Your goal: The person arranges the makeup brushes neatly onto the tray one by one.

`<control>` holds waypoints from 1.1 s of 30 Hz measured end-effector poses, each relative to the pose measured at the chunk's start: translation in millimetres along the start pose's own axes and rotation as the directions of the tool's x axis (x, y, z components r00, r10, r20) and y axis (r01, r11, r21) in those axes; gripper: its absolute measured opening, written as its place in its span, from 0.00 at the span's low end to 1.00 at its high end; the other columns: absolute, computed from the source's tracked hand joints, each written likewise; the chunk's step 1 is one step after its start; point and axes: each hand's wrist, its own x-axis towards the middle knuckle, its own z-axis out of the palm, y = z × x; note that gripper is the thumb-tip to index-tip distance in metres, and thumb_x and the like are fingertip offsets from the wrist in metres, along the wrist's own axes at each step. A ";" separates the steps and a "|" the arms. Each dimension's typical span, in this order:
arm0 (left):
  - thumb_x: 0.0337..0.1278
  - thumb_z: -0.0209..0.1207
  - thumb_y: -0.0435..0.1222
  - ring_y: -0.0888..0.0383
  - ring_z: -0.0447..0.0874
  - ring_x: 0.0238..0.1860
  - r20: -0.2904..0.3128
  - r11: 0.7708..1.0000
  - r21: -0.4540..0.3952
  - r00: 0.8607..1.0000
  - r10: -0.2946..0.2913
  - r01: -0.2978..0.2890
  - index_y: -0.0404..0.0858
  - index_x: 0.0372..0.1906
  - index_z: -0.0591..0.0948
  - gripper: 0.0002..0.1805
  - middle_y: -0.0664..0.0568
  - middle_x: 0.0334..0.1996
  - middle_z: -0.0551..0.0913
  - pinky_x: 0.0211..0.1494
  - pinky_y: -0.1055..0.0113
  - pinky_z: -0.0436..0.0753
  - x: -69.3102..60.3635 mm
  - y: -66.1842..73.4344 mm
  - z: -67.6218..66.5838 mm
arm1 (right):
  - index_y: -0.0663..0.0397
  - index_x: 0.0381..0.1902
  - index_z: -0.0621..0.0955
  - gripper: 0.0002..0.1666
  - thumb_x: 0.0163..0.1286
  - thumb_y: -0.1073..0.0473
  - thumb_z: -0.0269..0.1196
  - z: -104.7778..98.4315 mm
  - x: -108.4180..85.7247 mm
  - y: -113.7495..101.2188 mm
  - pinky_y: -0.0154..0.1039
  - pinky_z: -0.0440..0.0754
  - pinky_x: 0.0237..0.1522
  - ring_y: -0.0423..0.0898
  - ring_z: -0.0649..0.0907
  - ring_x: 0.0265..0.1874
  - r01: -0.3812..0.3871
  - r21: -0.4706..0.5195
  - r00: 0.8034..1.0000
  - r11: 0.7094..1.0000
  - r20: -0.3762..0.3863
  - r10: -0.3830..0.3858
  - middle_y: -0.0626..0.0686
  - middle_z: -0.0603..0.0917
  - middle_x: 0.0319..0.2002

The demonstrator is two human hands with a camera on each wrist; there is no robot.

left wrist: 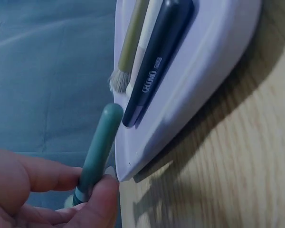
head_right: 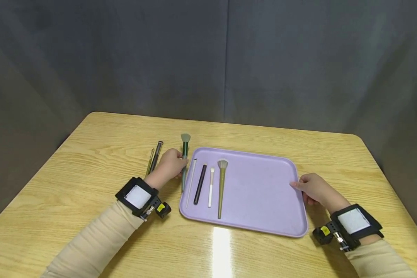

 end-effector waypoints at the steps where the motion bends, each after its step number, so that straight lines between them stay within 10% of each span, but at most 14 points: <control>1: 0.63 0.53 0.28 0.60 0.70 0.13 0.003 1.000 -0.007 1.000 0.001 -0.001 0.35 0.19 0.71 0.15 0.50 0.15 0.72 0.17 0.73 0.69 -0.6 0.4 0.7 | 0.55 0.24 0.68 0.20 0.75 0.52 0.55 0.0 -0.6 0.6 0.36 0.68 0.19 0.43 0.70 0.15 -0.003 0.002 1.000 1.000 -0.003 0.003 0.48 0.71 0.16; 33: 0.67 0.54 0.28 0.60 0.72 0.18 0.060 0.994 -0.104 0.998 -0.019 0.025 0.23 0.39 0.78 0.09 0.46 0.24 0.75 0.21 0.72 0.74 -21.9 13.9 16.6 | 0.55 0.22 0.68 0.22 0.76 0.52 0.55 2.9 -4.4 -0.8 0.35 0.68 0.18 0.42 0.70 0.14 -0.004 0.010 1.000 1.000 -0.014 0.004 0.47 0.71 0.14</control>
